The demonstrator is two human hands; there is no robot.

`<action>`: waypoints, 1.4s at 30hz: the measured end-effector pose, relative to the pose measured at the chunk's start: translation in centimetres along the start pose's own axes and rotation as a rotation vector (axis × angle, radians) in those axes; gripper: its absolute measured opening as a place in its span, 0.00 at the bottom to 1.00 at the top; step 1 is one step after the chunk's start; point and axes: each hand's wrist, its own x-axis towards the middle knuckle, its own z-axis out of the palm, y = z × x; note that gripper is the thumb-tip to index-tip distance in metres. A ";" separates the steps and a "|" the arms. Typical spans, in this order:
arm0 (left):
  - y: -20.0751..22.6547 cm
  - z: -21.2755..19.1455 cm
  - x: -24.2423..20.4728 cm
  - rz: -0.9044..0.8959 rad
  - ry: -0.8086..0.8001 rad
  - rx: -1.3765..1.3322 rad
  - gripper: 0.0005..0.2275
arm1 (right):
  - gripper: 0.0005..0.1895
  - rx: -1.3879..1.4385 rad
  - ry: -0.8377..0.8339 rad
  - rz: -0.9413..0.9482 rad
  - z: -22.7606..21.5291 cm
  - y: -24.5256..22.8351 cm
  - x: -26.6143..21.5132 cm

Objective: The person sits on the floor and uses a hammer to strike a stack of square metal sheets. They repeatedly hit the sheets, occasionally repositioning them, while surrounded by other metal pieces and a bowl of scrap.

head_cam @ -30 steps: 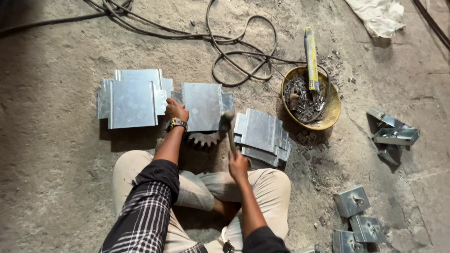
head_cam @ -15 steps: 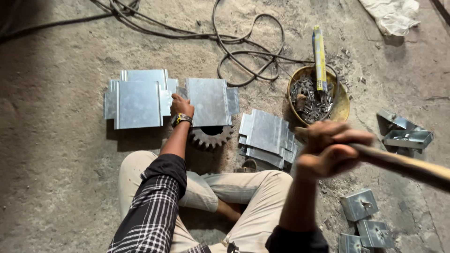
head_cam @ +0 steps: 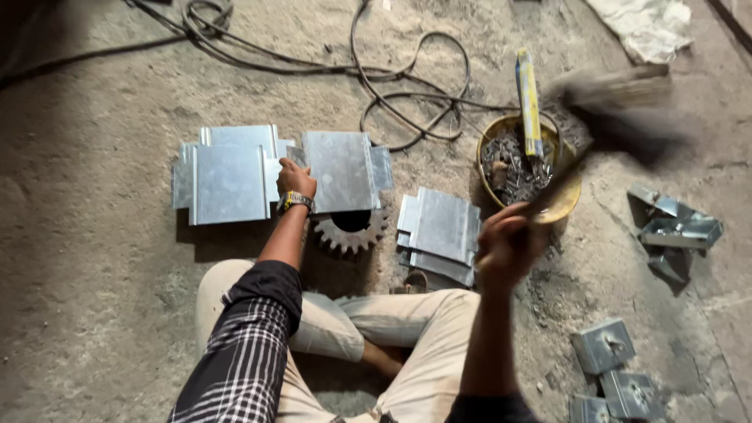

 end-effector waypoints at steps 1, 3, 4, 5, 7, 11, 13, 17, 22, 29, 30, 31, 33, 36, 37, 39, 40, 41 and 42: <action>-0.3 0.4 -0.4 0.001 -0.023 -0.003 0.20 | 0.14 -0.001 -0.013 -0.167 -0.1 -2.8 0.9; -0.5 1.2 -0.9 0.008 0.013 0.001 0.20 | 0.18 0.138 -0.058 -0.407 0.5 -6.3 3.2; -0.3 1.5 -0.8 0.013 0.036 0.000 0.21 | 0.17 0.196 -0.056 -0.430 1.2 -6.7 3.4; -0.4 1.8 -1.0 0.021 0.032 0.002 0.21 | 0.17 0.252 -0.058 -0.447 1.9 -6.1 3.2; -0.8 2.1 -1.2 0.037 0.026 0.007 0.21 | 0.14 0.098 -0.091 -0.617 2.9 -2.8 1.7; -0.9 2.0 -1.3 0.039 -0.009 0.012 0.20 | 0.15 -0.322 -0.137 -0.227 5.3 9.4 -7.9; -0.6 1.9 -1.2 0.041 0.001 -0.003 0.20 | 0.17 -0.564 -0.286 0.425 4.3 13.9 -11.3; -1.3 1.9 -0.9 0.040 0.008 0.009 0.21 | 0.16 -0.901 -0.242 -0.479 0.9 14.3 -10.6; -0.7 2.0 0.3 0.014 -0.023 0.005 0.21 | 0.12 0.045 -0.064 0.029 0.5 2.1 -3.0; -0.5 0.7 -1.0 0.029 -0.019 0.011 0.21 | 0.09 0.153 -0.112 -0.416 4.5 3.8 -4.2; -0.5 0.4 -1.2 0.036 -0.017 0.020 0.21 | 0.06 0.128 -0.097 -0.450 5.0 6.4 -6.3; -0.3 0.2 -1.3 0.047 -0.016 0.028 0.21 | 0.06 -0.143 -0.077 -0.139 4.8 8.7 -8.6; 0.3 -0.3 -1.4 0.031 -0.028 0.031 0.21 | 0.11 -0.689 -0.281 0.053 4.2 12.8 -11.6; 0.9 -0.7 -1.7 0.031 -0.052 0.034 0.20 | 0.17 -0.787 -0.407 0.614 2.2 14.7 -12.5; 1.1 -0.8 -1.5 0.036 -0.059 0.036 0.19 | 0.19 -0.782 -0.406 0.711 1.8 14.0 -11.8; 1.5 -0.9 -1.1 0.010 -0.072 0.025 0.19 | 0.22 -0.591 -0.320 0.476 1.2 10.8 -10.1; 1.7 -0.8 -1.0 -0.007 -0.076 0.016 0.19 | 0.24 -0.496 -0.281 0.356 1.2 8.7 -9.1; 1.4 -0.8 -1.3 -0.004 -0.068 0.021 0.19 | 0.25 -0.342 -0.225 0.301 1.1 6.4 -8.4; 1.1 -0.6 -1.7 0.000 -0.059 0.027 0.19 | 0.26 -0.188 -0.167 0.244 1.2 4.2 -7.8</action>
